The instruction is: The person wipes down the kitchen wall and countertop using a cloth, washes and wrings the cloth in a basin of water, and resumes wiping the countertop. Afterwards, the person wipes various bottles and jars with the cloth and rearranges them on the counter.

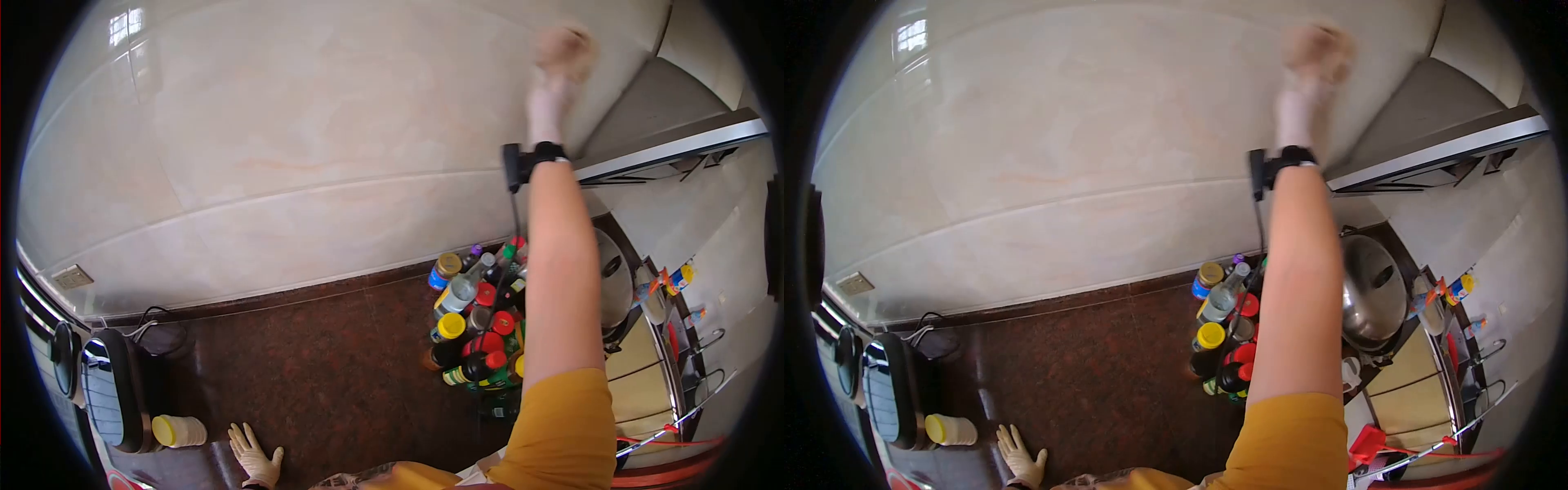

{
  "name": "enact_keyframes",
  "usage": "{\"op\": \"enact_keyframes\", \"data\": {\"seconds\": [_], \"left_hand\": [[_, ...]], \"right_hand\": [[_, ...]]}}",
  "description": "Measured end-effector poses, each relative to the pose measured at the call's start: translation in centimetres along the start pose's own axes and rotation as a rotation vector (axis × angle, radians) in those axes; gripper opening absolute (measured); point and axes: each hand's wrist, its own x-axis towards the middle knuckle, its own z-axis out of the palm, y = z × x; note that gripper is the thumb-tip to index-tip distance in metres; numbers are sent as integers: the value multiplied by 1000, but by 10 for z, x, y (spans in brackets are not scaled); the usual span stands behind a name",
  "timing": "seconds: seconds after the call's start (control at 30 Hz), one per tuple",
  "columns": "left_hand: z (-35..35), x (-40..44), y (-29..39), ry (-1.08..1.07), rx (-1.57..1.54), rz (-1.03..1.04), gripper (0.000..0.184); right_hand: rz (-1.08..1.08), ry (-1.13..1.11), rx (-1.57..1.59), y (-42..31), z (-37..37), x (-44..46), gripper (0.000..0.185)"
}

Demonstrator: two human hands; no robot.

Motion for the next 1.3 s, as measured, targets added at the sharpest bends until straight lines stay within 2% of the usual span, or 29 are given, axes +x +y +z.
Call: {"op": "enact_keyframes", "data": {"seconds": [0.03, 0.1, 0.2, 0.23, 0.3, 0.33, 0.37, 0.4, 0.5, 0.53, 0.6, 0.67, 0.73, 0.77, 0.8, 0.83, 0.87, 0.9, 0.93, 0.97, 1.03, 1.07, 1.1, 1.13, 1.17, 1.2, 1.23, 1.3], "left_hand": [[9, 1, -6, 22, 28, 11, 116], [18, 4, -11, 37, 24, 37, 116], [21, 5, -10, 47, 78, 15, 114], [20, 6, -12, 37, 83, 3, 114], [23, 8, -13, 39, 71, 14, 114], [25, 5, -12, 24, 74, 14, 114], [24, 7, -11, 33, 66, 23, 114], [22, 7, -12, 47, 62, 22, 113], [25, 7, -13, 80, 57, 27, 112], [27, 7, -12, 88, 57, 32, 112], [28, 5, -13, 84, 64, 29, 111], [30, 8, -11, 81, 55, 17, 111], [29, 9, -14, 101, 60, 35, 109], [25, 10, -12, 98, 53, 32, 108], [25, 11, -15, 112, 38, 54, 108], [23, 12, -17, 110, 30, 59, 108], [22, 12, -19, 107, 21, 61, 109], [22, 13, -22, 98, 21, 54, 109], [24, 14, -24, 88, 19, 52, 110], [26, 14, -28, 92, 11, 54, 110], [25, 16, -32, 85, 1, 68, 110], [26, 16, -35, 85, -12, 74, 111], [28, 16, -37, 96, -17, 80, 112], [29, 18, -40, 93, -32, 76, 112], [27, 17, -40, 79, -39, 71, 112], [26, 18, -41, 68, -49, 70, 112], [25, 18, -44, 55, -50, 67, 112], [25, 17, -42, 70, -69, 80, 111]], "right_hand": [[241, -38, 65, 45, -11, -6, 31], [740, 37, 270, 109, -4, -74, 69], [858, 193, 18, 44, -5, -159, 53], [904, 252, 83, 1, -2, -169, 48], [1028, 404, 426, -10, 39, -212, 49], [829, 335, 590, -82, 26, -212, 54], [911, 135, 607, -136, 16, -223, 50], [905, -54, 438, -196, 11, -238, 48], [348, -604, 198, -280, 27, -309, 41], [203, -803, 187, -295, 15, -308, 35], [-253, -513, 335, -265, 37, -349, 31], [1193, -458, 1552, -238, 24, -334, 31], [1127, -125, 1608, -173, 20, -334, 40], [1003, -3, 1451, -147, 20, -328, 38], [829, 68, 1104, -126, 19, -319, 36], [744, 118, 799, -114, 17, -308, 35], [742, 183, 677, -115, 19, -302, 34], [788, 248, 684, -122, 23, -299, 33], [889, 326, 828, -132, 31, -301, 29], [912, 301, 852, -168, 37, -310, 29], [725, 147, 831, -262, 45, -335, 22], [733, 25, 955, -304, 58, -359, 18], [747, -103, 1067, -345, 71, -383, 15], [960, -50, 1419, -381, 95, -408, 19], [976, -195, 1520, -424, 104, -423, 17], [726, -465, 1389, -467, 107, -437, 17], [208, -669, 1001, -502, 109, -449, 18], [-374, -927, 572, -540, 111, -474, 22]]}}
